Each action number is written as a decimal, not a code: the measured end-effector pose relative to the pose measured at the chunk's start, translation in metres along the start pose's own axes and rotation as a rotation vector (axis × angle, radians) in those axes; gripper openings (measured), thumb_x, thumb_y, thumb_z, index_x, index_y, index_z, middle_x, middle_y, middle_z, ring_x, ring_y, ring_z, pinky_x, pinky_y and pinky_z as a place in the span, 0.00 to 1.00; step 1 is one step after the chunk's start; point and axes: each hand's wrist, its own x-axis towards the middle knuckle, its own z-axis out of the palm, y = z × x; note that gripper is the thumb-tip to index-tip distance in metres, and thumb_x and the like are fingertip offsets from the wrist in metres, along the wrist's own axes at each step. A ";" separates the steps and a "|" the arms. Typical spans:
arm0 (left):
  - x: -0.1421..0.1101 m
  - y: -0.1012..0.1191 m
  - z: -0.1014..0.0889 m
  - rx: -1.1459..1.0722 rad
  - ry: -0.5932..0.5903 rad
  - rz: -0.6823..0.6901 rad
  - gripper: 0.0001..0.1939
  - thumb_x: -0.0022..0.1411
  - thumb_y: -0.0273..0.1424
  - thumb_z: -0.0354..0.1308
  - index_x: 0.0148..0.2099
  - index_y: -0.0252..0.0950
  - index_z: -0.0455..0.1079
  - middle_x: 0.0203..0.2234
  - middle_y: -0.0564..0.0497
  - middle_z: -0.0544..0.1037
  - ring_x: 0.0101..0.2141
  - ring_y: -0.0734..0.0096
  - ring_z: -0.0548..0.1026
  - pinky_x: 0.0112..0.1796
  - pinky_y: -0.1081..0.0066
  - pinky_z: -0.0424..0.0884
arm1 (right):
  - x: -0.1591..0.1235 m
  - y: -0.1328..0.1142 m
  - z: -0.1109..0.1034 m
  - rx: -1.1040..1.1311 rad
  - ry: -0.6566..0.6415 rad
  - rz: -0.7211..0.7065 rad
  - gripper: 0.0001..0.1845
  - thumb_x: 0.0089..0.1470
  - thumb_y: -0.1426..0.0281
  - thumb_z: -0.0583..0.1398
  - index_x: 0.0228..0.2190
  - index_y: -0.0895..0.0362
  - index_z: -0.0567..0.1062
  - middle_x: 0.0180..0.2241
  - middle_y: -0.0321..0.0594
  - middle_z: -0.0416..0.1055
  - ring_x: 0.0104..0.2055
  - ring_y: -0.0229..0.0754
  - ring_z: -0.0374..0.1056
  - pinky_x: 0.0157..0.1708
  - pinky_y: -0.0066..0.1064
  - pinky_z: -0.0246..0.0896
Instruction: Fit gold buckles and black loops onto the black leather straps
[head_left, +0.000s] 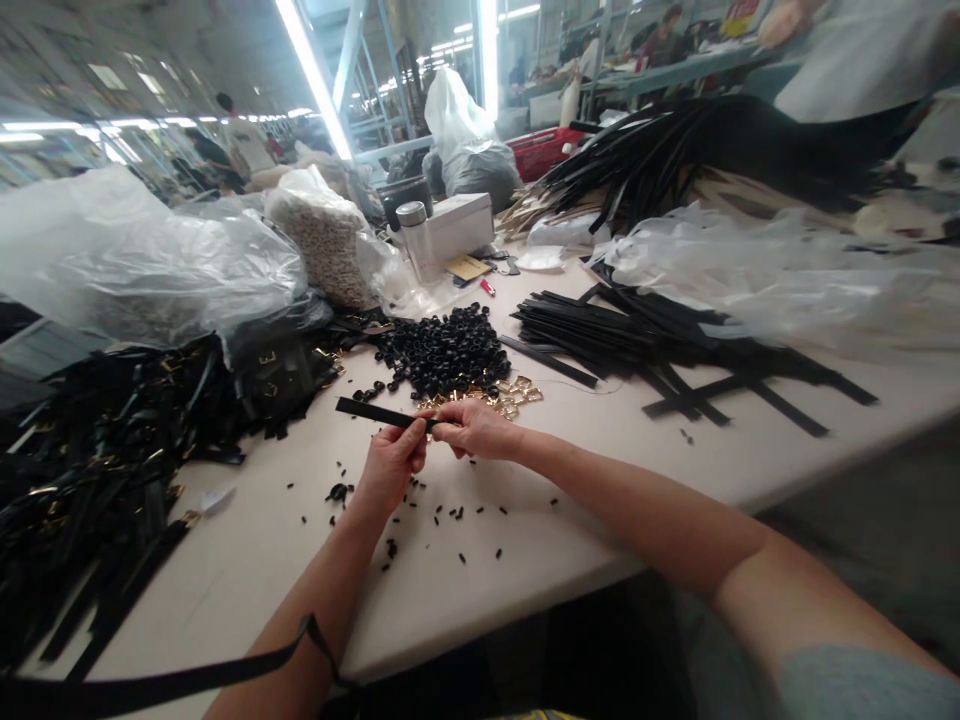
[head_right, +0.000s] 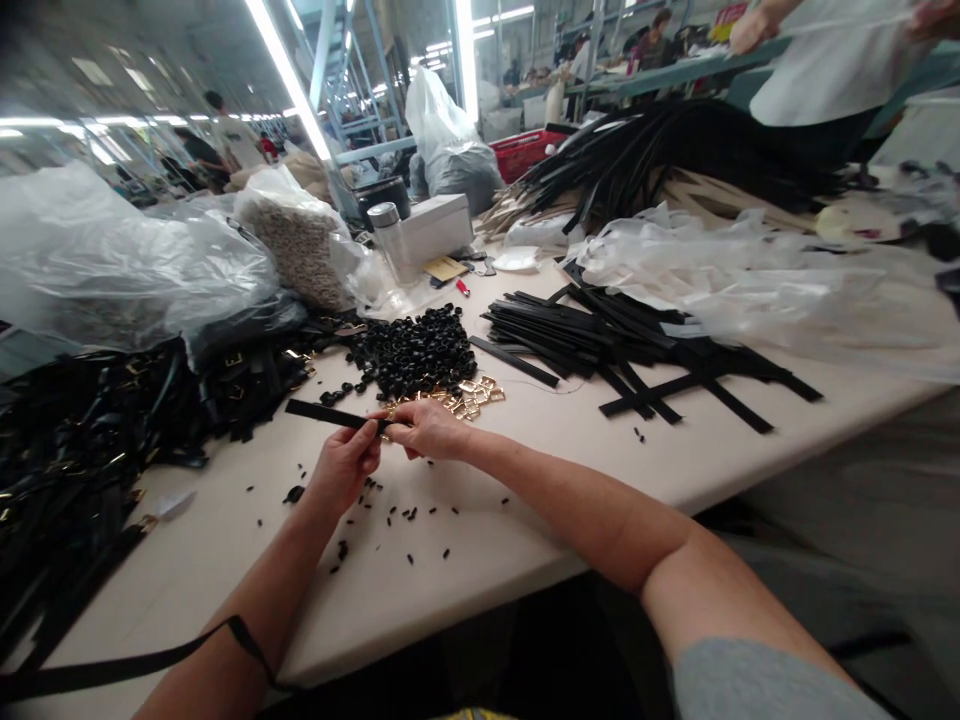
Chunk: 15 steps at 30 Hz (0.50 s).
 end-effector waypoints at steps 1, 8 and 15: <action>-0.001 0.000 0.002 -0.003 -0.003 -0.002 0.22 0.46 0.40 0.69 0.40 0.30 0.75 0.15 0.58 0.64 0.15 0.84 0.57 0.15 0.80 0.50 | -0.001 -0.001 0.000 0.001 -0.011 -0.004 0.16 0.55 0.69 0.55 0.43 0.60 0.77 0.14 0.29 0.64 0.15 0.28 0.56 0.18 0.18 0.51; -0.007 0.008 0.008 0.086 -0.098 0.059 0.20 0.52 0.48 0.61 0.24 0.35 0.69 0.14 0.55 0.65 0.12 0.80 0.59 0.15 0.74 0.52 | -0.001 0.000 -0.005 -0.077 0.008 -0.035 0.24 0.55 0.56 0.54 0.43 0.61 0.75 0.15 0.32 0.64 0.15 0.33 0.58 0.15 0.23 0.53; 0.000 0.005 0.007 0.076 0.078 0.140 0.24 0.42 0.50 0.67 0.31 0.32 0.76 0.19 0.48 0.72 0.19 0.73 0.69 0.24 0.69 0.66 | 0.000 -0.004 -0.004 -0.222 0.064 -0.085 0.19 0.51 0.53 0.55 0.25 0.55 0.74 0.13 0.36 0.64 0.14 0.36 0.58 0.14 0.27 0.53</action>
